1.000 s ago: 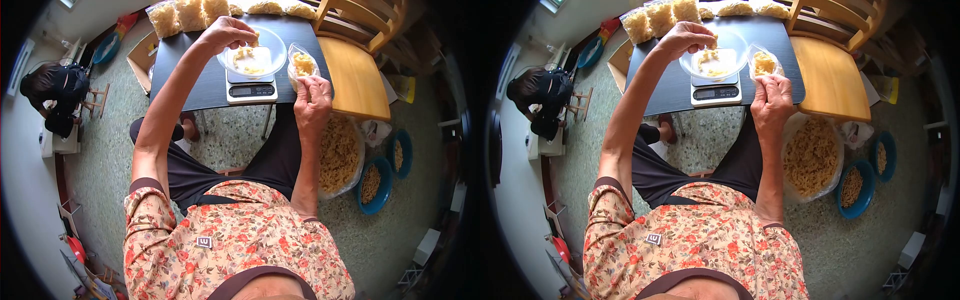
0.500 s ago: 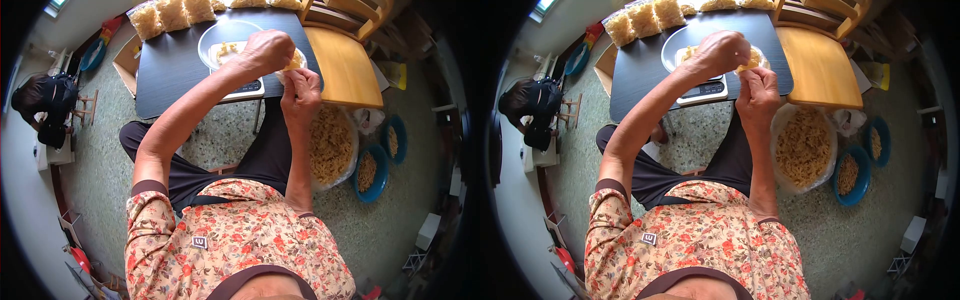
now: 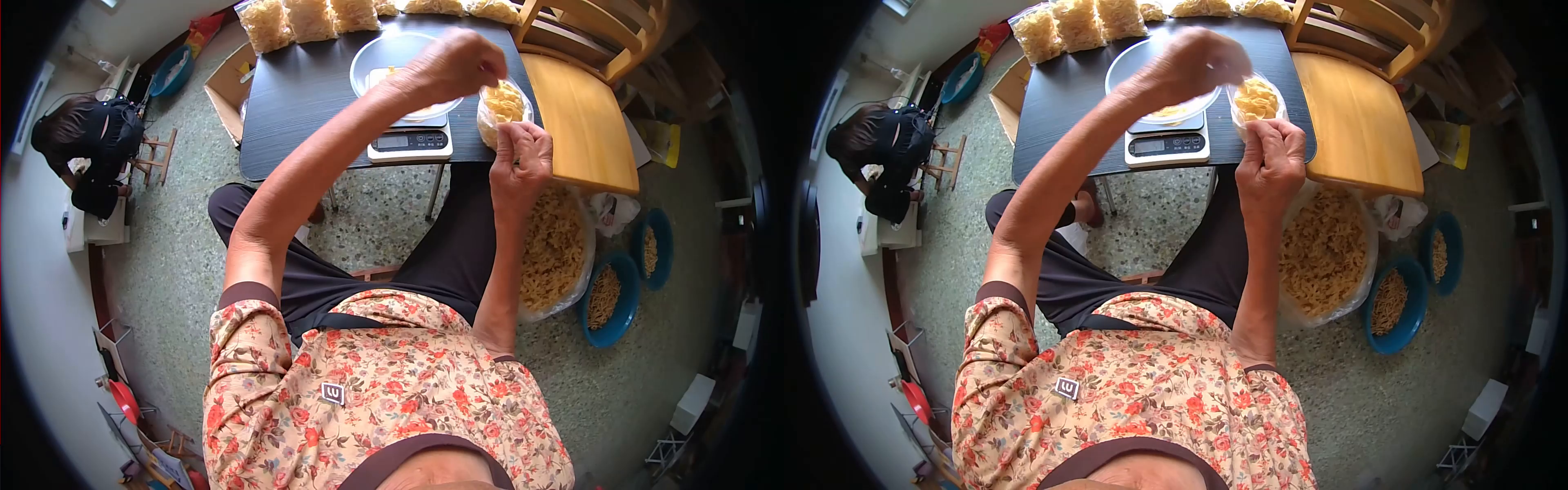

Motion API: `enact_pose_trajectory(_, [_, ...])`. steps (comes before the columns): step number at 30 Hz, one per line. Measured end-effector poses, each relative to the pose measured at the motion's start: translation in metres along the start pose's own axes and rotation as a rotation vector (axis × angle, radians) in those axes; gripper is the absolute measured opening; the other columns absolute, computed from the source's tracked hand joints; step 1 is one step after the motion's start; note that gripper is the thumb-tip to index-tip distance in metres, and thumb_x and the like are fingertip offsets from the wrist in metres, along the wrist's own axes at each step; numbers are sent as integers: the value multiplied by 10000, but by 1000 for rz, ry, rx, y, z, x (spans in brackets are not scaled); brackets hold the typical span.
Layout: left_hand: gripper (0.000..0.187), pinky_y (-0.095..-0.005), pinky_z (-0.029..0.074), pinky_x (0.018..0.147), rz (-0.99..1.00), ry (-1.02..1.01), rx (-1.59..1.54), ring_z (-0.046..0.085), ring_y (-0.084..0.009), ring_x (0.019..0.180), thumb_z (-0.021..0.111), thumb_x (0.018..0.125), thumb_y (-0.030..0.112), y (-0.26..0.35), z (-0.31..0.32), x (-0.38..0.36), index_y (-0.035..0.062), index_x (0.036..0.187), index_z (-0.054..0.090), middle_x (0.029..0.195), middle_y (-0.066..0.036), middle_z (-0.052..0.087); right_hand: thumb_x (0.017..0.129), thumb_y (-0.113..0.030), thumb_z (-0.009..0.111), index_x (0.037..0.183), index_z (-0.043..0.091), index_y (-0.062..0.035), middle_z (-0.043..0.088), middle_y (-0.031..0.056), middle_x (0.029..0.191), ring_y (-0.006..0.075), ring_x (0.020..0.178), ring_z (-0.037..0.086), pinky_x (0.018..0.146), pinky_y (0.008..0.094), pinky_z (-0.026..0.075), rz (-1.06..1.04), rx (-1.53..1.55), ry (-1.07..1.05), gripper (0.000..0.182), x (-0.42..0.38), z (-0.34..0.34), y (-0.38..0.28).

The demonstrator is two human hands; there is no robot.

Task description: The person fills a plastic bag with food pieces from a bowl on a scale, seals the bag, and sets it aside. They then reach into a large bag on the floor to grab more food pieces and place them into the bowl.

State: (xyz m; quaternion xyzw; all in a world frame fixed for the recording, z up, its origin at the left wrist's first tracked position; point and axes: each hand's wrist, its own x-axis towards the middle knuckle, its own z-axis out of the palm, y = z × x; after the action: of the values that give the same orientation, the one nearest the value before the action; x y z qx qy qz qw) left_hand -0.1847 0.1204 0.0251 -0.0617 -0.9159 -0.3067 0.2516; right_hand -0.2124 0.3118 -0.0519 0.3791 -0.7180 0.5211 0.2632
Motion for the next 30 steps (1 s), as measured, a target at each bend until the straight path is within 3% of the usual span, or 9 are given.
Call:
enact_pose_trajectory(5, [67, -415, 575, 745, -366, -54, 496, 722, -273, 753, 726, 794, 129, -54, -34, -15, 73, 811, 758, 788, -123, 731, 862, -20, 747, 946, 730, -4, 649, 92, 947, 228, 839, 661, 736, 343, 568, -30, -44, -2, 87, 1, 0, 0])
enact_pose_trajectory(9, [115, -432, 577, 764, -511, -174, 677, 727, -336, 825, 687, 805, 113, -71, -28, -29, 100, 886, 768, 875, -155, 740, 854, -12, 753, 940, 729, -1, 649, 93, 944, 230, 839, 661, 736, 345, 567, -27, -42, -5, 90, 0, 1, -4])
enact_pose_trajectory(15, [170, -446, 569, 812, -465, -207, 694, 723, -342, 912, 622, 861, 116, -73, -14, -39, 67, 955, 755, 955, -184, 736, 848, -7, 756, 944, 729, -4, 651, 93, 939, 234, 842, 662, 739, 350, 565, -33, -35, -9, 99, -1, 1, 0])
enact_pose_trajectory(21, [199, -420, 560, 798, -452, -183, 498, 711, -308, 884, 617, 813, 53, -81, -9, -39, 123, 935, 757, 944, -107, 739, 850, -13, 758, 948, 733, -9, 652, 92, 944, 233, 848, 664, 746, 348, 566, -33, -50, -10, 102, 0, -1, -2])
enact_pose_trajectory(23, [225, -421, 559, 800, -381, -11, 497, 712, -305, 883, 617, 796, 34, -91, -10, -41, 136, 935, 761, 917, -112, 742, 851, -13, 759, 951, 734, -9, 652, 90, 946, 229, 849, 664, 745, 345, 566, -23, -36, -15, 103, 0, -1, -3])
enact_pose_trajectory(25, [138, -420, 557, 797, -404, 29, 460, 713, -300, 878, 696, 802, 101, -80, -16, -36, 126, 922, 759, 872, -109, 740, 852, -11, 758, 954, 735, -9, 651, 89, 946, 227, 849, 663, 746, 343, 566, -19, -35, -16, 105, 0, -1, -3])
enact_pose_trajectory(26, [134, -415, 556, 798, -473, -66, 511, 713, -299, 876, 734, 806, 174, -74, -17, -34, 119, 926, 757, 878, -110, 740, 852, -10, 758, 956, 735, -8, 651, 89, 946, 226, 849, 663, 748, 341, 566, -18, -34, -18, 106, 0, -1, -4])
enact_pose_trajectory(28, [356, -410, 551, 808, -511, -145, 572, 713, -298, 868, 805, 786, 416, -70, -14, -34, 101, 943, 749, 903, -112, 739, 852, -7, 757, 956, 735, -7, 650, 90, 945, 226, 850, 662, 750, 341, 565, -18, -32, -21, 107, 0, -1, -6])
enact_pose_trajectory(30, [429, -416, 550, 810, -574, -216, 595, 715, -299, 877, 800, 771, 465, -64, -7, -31, 88, 970, 749, 927, -127, 739, 852, -5, 757, 956, 735, -6, 650, 91, 944, 227, 850, 662, 751, 340, 564, -18, -31, -22, 107, 1, 0, -8])
